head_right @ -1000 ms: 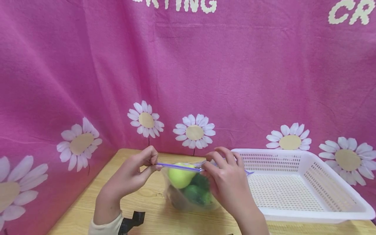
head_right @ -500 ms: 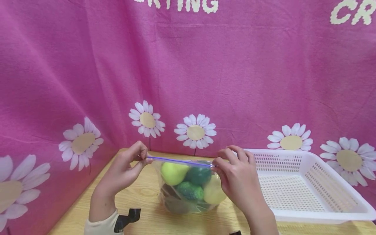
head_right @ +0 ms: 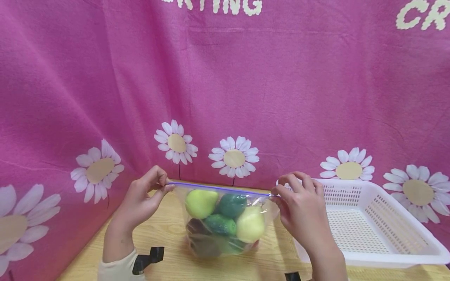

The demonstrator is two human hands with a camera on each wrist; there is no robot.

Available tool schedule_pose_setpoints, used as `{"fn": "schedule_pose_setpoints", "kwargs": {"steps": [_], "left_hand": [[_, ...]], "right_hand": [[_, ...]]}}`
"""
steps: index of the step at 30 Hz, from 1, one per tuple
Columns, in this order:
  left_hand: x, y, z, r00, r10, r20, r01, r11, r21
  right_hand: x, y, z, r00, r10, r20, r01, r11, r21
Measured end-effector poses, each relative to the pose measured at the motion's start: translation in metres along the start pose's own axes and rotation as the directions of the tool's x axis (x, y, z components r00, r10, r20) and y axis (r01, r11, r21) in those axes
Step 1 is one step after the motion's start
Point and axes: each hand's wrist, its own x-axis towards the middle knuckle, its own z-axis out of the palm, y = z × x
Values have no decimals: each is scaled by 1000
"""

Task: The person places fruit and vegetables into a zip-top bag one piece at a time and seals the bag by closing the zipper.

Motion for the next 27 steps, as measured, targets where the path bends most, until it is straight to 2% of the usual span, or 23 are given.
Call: {"fn": "schedule_pose_setpoints", "kwargs": {"steps": [8,14,19,24,27], "left_hand": [[-2,-4,-4,999,12,-37,-12,1000,15],[-1,2,-4,998,-54,-35,56,997,44],[0,8,-5,995,-82,-54,85,994,67],[0,14,-6,996,-61,-65,61,998,9],[0,16,-6,997,-62,-56,60,997,-39]], "right_hand": [[-5,9,-4,997,76,21,-76,997,9],[-4,8,-4,993,120,22,-120,992,28],[-3,3,-12,989,148,20,-149,987,66],[-3,-1,-23,989,147,21,-148,984,100],[-4,0,-24,993,118,11,-118,986,119]]}}
